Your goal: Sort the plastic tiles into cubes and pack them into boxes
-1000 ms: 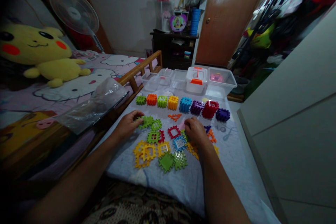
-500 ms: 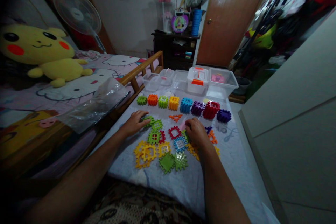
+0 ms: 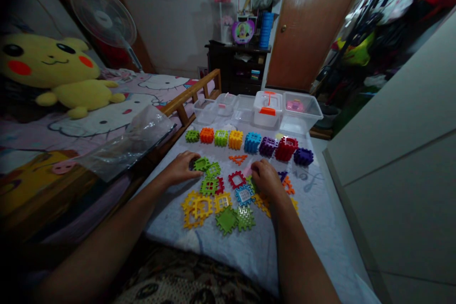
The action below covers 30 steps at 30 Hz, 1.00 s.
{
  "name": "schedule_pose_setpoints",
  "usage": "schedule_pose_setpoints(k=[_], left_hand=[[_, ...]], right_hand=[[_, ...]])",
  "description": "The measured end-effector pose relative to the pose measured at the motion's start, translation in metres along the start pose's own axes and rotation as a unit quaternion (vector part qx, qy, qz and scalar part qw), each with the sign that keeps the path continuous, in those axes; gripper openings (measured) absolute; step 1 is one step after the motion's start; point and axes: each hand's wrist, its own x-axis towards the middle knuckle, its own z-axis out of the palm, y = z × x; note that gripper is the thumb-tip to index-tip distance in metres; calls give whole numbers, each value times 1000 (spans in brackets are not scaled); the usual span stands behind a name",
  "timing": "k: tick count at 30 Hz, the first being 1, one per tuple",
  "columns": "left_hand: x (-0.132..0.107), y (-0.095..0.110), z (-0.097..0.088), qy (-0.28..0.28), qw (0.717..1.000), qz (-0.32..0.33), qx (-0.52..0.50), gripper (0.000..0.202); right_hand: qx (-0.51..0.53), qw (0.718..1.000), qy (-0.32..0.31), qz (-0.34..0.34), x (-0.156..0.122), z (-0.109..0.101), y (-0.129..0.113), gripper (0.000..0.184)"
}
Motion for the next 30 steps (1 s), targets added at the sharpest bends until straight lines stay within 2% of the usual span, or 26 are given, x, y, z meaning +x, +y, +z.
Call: schedule_pose_setpoints(k=[4, 9, 13, 20, 30], left_hand=[[5, 3, 4, 6, 999, -2, 52, 57], [12, 6, 6, -5, 996, -11, 85, 43], [15, 7, 4, -13, 994, -21, 104, 43], [14, 8, 3, 13, 995, -40, 95, 35], [22, 12, -2, -16, 994, 5, 107, 34]], right_hand=[[-4, 1000, -2, -3, 0, 1, 1, 19], [-1, 1000, -1, -4, 1, 0, 0, 20], [-2, 1000, -3, -5, 1, -1, -1, 19], [-5, 1000, -6, -3, 2, 0, 0, 19], [-4, 1000, -2, -5, 1, 1, 2, 18]])
